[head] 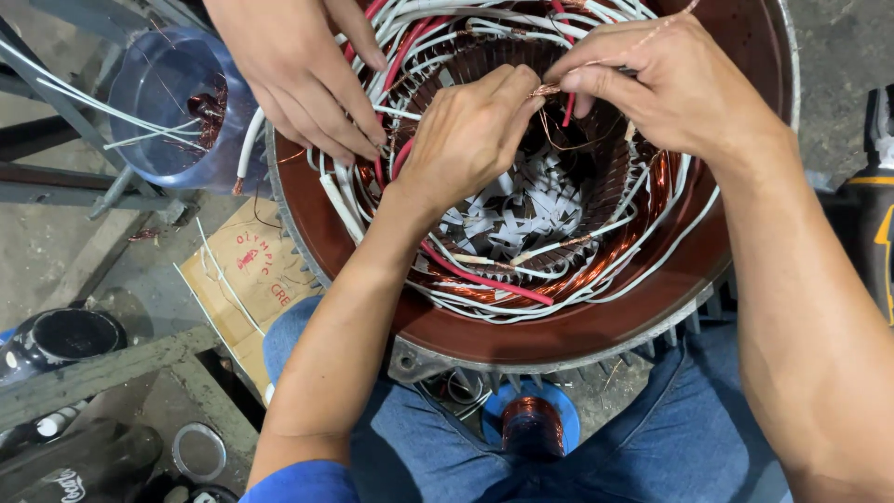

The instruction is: Connecting and organizing wires inside an electric motor stator using pliers

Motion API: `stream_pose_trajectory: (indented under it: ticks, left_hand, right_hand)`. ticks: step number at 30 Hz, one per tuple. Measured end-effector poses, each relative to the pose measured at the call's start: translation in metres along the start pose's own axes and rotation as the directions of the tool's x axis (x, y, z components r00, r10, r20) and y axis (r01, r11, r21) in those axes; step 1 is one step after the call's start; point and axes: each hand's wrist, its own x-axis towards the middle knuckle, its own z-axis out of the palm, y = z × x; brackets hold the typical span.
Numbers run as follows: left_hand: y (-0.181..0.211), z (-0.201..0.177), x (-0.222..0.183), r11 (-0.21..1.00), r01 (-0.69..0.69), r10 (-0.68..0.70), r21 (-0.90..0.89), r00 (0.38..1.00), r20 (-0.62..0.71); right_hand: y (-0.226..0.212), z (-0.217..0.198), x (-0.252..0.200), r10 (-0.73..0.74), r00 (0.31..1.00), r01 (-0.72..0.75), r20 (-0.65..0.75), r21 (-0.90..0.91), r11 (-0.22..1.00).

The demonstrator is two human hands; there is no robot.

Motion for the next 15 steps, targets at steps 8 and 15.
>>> stream_pose_trajectory:
  ticks: [8,15]
  left_hand:
    - [-0.001,0.005,-0.003,0.994,-0.047,0.046,0.1,0.999,0.015]
    - [0.004,0.012,-0.009,0.95,-0.123,0.151,0.288,0.985,-0.077]
  right_hand:
    - [-0.007,0.011,0.007,0.043,0.991,-0.039,-0.126,0.031,0.999]
    - [-0.002,0.019,0.016,0.333,0.943,-0.326,-0.001,0.206,0.923]
